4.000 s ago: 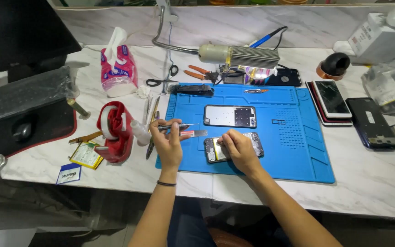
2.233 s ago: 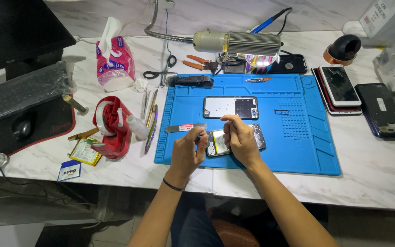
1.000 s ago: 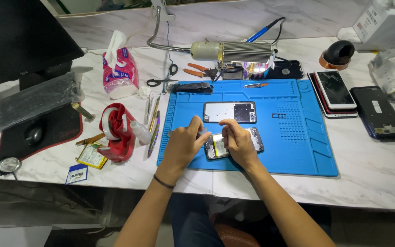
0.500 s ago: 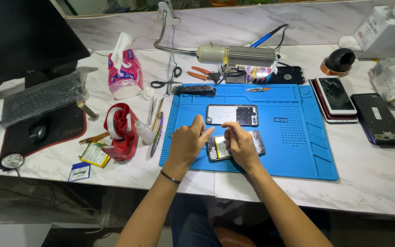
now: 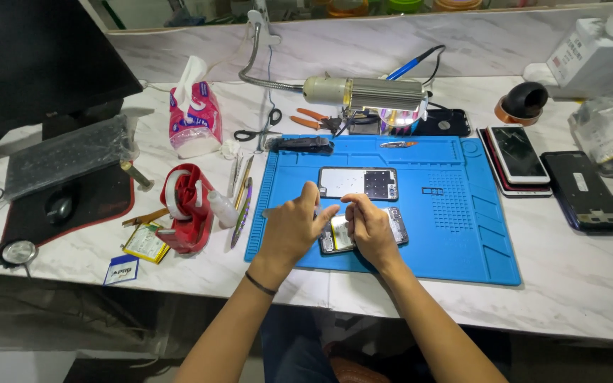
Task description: The person is using a small prying tool to remove internal shielding and other small components from a disassembled smartphone.
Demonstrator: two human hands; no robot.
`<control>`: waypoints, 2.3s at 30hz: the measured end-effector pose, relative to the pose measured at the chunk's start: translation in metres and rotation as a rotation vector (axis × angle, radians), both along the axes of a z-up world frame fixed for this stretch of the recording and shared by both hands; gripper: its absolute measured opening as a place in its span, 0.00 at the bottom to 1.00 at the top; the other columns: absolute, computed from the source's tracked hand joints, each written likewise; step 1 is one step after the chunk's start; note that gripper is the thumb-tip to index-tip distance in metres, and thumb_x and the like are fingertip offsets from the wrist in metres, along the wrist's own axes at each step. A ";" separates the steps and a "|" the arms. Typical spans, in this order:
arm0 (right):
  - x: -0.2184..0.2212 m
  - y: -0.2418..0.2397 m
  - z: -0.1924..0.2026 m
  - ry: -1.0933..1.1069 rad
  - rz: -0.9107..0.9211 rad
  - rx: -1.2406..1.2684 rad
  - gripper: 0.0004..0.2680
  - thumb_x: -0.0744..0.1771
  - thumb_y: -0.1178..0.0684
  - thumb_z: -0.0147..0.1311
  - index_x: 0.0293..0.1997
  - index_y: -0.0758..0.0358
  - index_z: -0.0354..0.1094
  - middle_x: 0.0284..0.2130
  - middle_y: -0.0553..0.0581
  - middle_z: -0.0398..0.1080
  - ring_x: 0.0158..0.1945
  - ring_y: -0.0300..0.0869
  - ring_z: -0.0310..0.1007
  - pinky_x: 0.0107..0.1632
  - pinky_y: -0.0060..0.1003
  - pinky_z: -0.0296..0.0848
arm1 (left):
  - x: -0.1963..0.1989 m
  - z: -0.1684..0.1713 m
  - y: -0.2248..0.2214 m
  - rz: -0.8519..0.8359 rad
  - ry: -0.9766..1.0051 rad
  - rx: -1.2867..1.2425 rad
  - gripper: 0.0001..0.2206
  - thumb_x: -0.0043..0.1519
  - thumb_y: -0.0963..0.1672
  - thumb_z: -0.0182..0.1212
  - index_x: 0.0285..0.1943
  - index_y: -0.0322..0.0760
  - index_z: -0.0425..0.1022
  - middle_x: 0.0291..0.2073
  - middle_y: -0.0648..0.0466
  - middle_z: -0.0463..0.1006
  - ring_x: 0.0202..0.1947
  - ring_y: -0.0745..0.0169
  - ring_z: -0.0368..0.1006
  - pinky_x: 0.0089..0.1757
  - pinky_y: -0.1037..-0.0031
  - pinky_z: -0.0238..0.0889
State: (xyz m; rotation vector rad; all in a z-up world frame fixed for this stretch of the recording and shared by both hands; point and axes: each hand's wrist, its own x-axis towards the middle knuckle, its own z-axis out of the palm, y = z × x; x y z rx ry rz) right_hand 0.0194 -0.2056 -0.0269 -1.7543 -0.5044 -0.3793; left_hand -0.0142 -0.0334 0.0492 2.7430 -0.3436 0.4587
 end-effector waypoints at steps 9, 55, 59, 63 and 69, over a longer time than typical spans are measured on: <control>-0.002 0.000 0.002 -0.009 0.004 0.008 0.12 0.69 0.66 0.36 0.47 0.60 0.70 0.16 0.53 0.67 0.16 0.42 0.70 0.27 0.36 0.72 | -0.020 0.034 -0.004 -0.062 0.125 0.048 0.20 0.64 0.59 0.51 0.44 0.45 0.60 0.30 0.39 0.79 0.30 0.32 0.80 0.37 0.49 0.72; 0.001 -0.003 0.004 0.017 -0.003 -0.042 0.08 0.69 0.60 0.47 0.50 0.60 0.73 0.21 0.55 0.70 0.22 0.41 0.72 0.28 0.35 0.73 | -0.030 0.058 0.006 -0.130 0.268 -0.646 0.11 0.67 0.42 0.51 0.56 0.33 0.61 0.45 0.33 0.80 0.42 0.34 0.81 0.36 0.62 0.80; -0.001 -0.004 0.009 0.037 0.068 -0.071 0.07 0.67 0.54 0.58 0.48 0.59 0.76 0.25 0.58 0.74 0.25 0.43 0.72 0.27 0.35 0.74 | -0.026 0.051 0.008 -0.114 0.188 -0.790 0.11 0.67 0.42 0.52 0.54 0.32 0.61 0.45 0.33 0.80 0.41 0.36 0.81 0.35 0.65 0.81; 0.000 -0.002 0.009 -0.002 0.107 -0.090 0.03 0.65 0.56 0.62 0.40 0.61 0.79 0.24 0.57 0.73 0.25 0.43 0.72 0.26 0.34 0.71 | -0.020 0.041 0.008 -0.132 0.166 -0.920 0.10 0.67 0.42 0.51 0.54 0.32 0.59 0.44 0.33 0.79 0.40 0.39 0.82 0.35 0.67 0.82; 0.005 -0.001 -0.005 -0.022 0.024 -0.108 0.06 0.68 0.55 0.57 0.31 0.60 0.76 0.20 0.55 0.70 0.25 0.43 0.72 0.27 0.33 0.72 | 0.008 0.004 0.023 -0.070 -0.035 -1.207 0.13 0.67 0.43 0.53 0.53 0.32 0.56 0.41 0.37 0.79 0.36 0.44 0.82 0.32 0.71 0.83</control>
